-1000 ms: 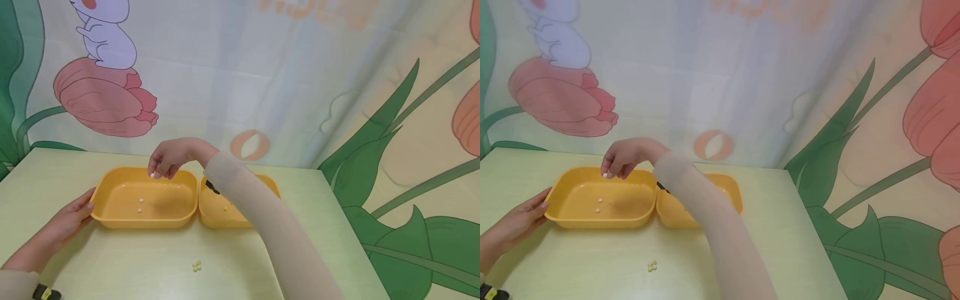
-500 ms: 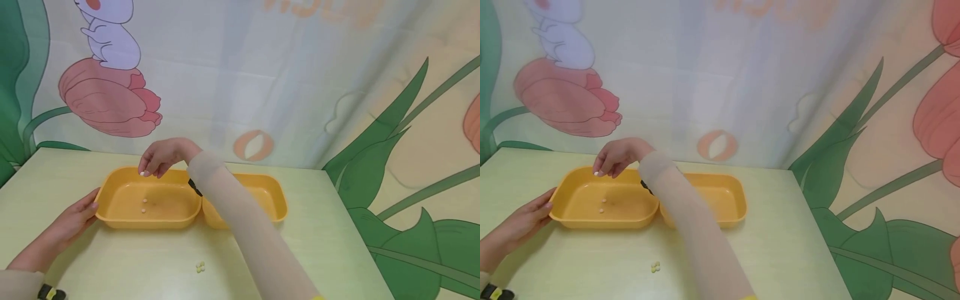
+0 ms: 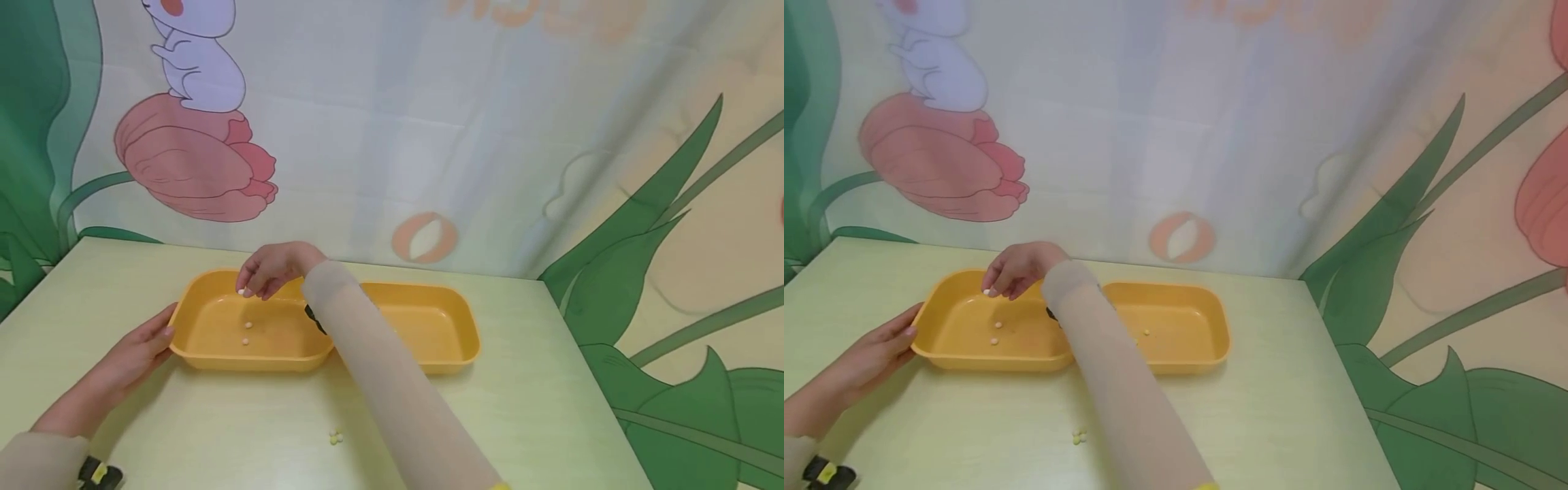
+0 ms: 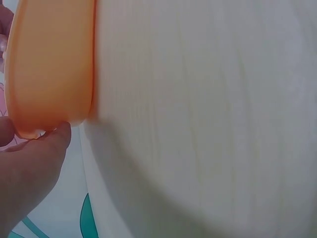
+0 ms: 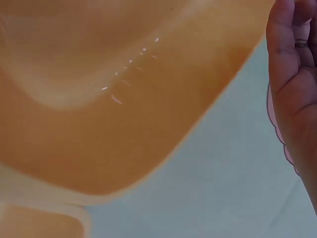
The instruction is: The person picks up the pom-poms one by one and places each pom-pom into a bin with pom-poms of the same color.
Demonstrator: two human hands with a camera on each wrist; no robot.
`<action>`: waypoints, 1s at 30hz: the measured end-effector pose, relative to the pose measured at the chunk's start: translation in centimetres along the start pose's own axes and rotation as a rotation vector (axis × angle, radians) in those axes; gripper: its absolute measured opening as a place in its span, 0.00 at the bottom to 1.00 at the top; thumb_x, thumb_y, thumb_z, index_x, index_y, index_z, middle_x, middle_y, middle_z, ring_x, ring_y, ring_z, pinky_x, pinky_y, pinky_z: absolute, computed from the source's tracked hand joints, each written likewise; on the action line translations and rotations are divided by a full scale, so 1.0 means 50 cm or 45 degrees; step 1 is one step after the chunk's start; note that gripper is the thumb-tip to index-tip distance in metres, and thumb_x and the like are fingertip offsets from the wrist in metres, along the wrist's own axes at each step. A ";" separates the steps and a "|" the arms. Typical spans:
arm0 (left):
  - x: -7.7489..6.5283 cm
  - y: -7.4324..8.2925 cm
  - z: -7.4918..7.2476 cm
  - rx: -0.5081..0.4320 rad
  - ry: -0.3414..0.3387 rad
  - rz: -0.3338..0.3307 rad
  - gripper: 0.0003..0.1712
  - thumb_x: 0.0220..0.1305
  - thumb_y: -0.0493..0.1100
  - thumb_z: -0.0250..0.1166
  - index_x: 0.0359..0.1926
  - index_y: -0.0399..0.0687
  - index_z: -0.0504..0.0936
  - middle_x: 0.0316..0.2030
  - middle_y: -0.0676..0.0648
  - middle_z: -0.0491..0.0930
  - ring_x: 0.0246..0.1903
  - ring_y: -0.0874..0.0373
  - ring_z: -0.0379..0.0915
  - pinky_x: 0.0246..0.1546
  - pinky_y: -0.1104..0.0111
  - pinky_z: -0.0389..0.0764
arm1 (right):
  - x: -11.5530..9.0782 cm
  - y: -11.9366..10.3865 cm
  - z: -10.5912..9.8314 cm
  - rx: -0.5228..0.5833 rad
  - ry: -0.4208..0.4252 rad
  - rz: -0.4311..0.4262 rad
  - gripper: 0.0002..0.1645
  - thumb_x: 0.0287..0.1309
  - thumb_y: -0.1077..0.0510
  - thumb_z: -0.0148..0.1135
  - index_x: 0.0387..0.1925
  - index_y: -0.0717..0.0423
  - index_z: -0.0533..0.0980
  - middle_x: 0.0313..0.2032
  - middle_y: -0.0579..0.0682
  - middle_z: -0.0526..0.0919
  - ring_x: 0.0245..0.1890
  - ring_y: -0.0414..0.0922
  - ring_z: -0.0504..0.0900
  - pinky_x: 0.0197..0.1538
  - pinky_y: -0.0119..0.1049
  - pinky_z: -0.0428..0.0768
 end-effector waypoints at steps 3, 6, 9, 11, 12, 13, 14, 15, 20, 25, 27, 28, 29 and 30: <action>0.001 0.003 0.003 -0.012 -0.003 0.012 0.40 0.84 0.54 0.35 0.80 0.42 0.26 0.80 0.32 0.25 0.81 0.38 0.33 0.70 0.74 0.65 | 0.007 0.015 0.004 -0.004 -0.022 0.023 0.02 0.68 0.66 0.62 0.40 0.60 0.80 0.29 0.47 0.78 0.28 0.42 0.75 0.37 0.28 0.84; 0.001 0.002 0.002 -0.019 0.001 0.005 0.40 0.84 0.54 0.35 0.80 0.42 0.26 0.80 0.33 0.25 0.80 0.34 0.32 0.70 0.74 0.65 | 0.013 0.027 0.007 -0.019 -0.030 0.051 0.02 0.68 0.66 0.62 0.39 0.59 0.80 0.29 0.47 0.78 0.28 0.42 0.74 0.37 0.28 0.84; 0.001 0.001 0.000 -0.017 0.000 0.004 0.40 0.84 0.54 0.34 0.80 0.42 0.26 0.80 0.32 0.24 0.80 0.33 0.32 0.69 0.74 0.67 | 0.016 0.035 0.008 -0.030 -0.012 0.075 0.03 0.68 0.66 0.62 0.39 0.59 0.80 0.27 0.48 0.77 0.28 0.41 0.74 0.37 0.28 0.84; 0.001 0.002 -0.001 -0.017 0.000 0.004 0.40 0.84 0.54 0.34 0.80 0.42 0.26 0.80 0.33 0.25 0.80 0.33 0.32 0.69 0.74 0.67 | 0.016 0.039 0.009 -0.043 0.006 0.083 0.03 0.68 0.67 0.61 0.39 0.59 0.80 0.27 0.48 0.77 0.28 0.42 0.74 0.37 0.28 0.84; 0.002 0.002 -0.001 -0.015 0.000 0.006 0.40 0.84 0.54 0.35 0.80 0.42 0.26 0.80 0.32 0.25 0.80 0.33 0.32 0.69 0.74 0.67 | 0.016 0.041 0.010 -0.044 0.012 0.086 0.03 0.68 0.67 0.61 0.39 0.60 0.80 0.28 0.48 0.78 0.28 0.42 0.74 0.37 0.28 0.83; 0.002 0.002 -0.001 -0.015 -0.001 0.007 0.40 0.84 0.54 0.34 0.80 0.42 0.26 0.80 0.32 0.25 0.80 0.33 0.32 0.69 0.73 0.66 | 0.016 0.043 0.012 -0.049 0.016 0.090 0.03 0.68 0.67 0.60 0.38 0.60 0.80 0.28 0.48 0.78 0.29 0.42 0.74 0.37 0.28 0.83; 0.002 0.003 -0.001 -0.016 0.001 0.005 0.39 0.84 0.54 0.34 0.80 0.42 0.26 0.80 0.33 0.25 0.80 0.33 0.33 0.70 0.72 0.66 | 0.017 0.045 0.014 -0.053 0.015 0.094 0.03 0.68 0.68 0.60 0.38 0.60 0.79 0.28 0.48 0.78 0.29 0.42 0.74 0.37 0.29 0.83; 0.002 0.003 -0.001 -0.019 -0.001 0.007 0.39 0.84 0.54 0.34 0.80 0.42 0.26 0.80 0.33 0.25 0.80 0.33 0.32 0.71 0.69 0.64 | 0.017 0.047 0.016 -0.060 0.015 0.102 0.04 0.69 0.68 0.60 0.38 0.60 0.79 0.28 0.48 0.78 0.29 0.42 0.74 0.38 0.29 0.82; 0.002 0.005 -0.001 -0.016 0.003 -0.005 0.39 0.85 0.53 0.34 0.80 0.42 0.26 0.80 0.33 0.25 0.80 0.33 0.33 0.72 0.67 0.63 | 0.024 0.066 0.019 -0.130 0.028 0.181 0.04 0.67 0.68 0.61 0.35 0.59 0.79 0.29 0.48 0.79 0.30 0.41 0.75 0.37 0.28 0.80; 0.000 0.009 -0.001 -0.014 -0.003 0.007 0.39 0.85 0.53 0.34 0.80 0.42 0.26 0.80 0.32 0.25 0.80 0.34 0.32 0.72 0.68 0.63 | 0.026 0.078 0.014 -0.231 0.070 0.261 0.03 0.66 0.66 0.64 0.34 0.58 0.81 0.27 0.47 0.78 0.30 0.40 0.75 0.35 0.26 0.79; 0.000 0.008 -0.001 -0.011 -0.002 0.001 0.39 0.84 0.53 0.34 0.80 0.42 0.26 0.80 0.33 0.25 0.80 0.34 0.32 0.72 0.68 0.63 | 0.027 0.080 0.014 -0.271 0.081 0.283 0.03 0.65 0.65 0.65 0.34 0.57 0.81 0.27 0.47 0.78 0.29 0.40 0.75 0.35 0.26 0.79; 0.001 0.008 -0.001 -0.007 0.000 -0.004 0.39 0.84 0.54 0.34 0.80 0.43 0.26 0.80 0.33 0.25 0.80 0.34 0.32 0.72 0.68 0.63 | 0.027 0.082 0.013 -0.287 0.086 0.293 0.03 0.65 0.65 0.66 0.34 0.56 0.81 0.26 0.47 0.78 0.29 0.40 0.75 0.34 0.26 0.79; 0.001 0.008 0.000 -0.008 -0.002 -0.006 0.39 0.84 0.54 0.34 0.80 0.42 0.26 0.80 0.33 0.25 0.80 0.33 0.32 0.73 0.64 0.60 | 0.027 0.083 0.012 -0.302 0.097 0.307 0.03 0.64 0.64 0.67 0.33 0.56 0.82 0.26 0.46 0.78 0.28 0.40 0.75 0.33 0.26 0.79; 0.001 0.008 0.000 -0.012 -0.004 -0.008 0.39 0.84 0.53 0.34 0.80 0.42 0.26 0.80 0.33 0.24 0.80 0.32 0.32 0.73 0.60 0.58 | 0.027 0.083 0.013 -0.321 0.099 0.313 0.04 0.64 0.64 0.67 0.32 0.55 0.82 0.25 0.46 0.78 0.28 0.40 0.75 0.32 0.26 0.79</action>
Point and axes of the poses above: each hand's wrist, its own x-axis towards the middle knuckle, its own z-axis out of the palm, y = z × x, the point moved 10 cm from there along x, towards the middle knuckle
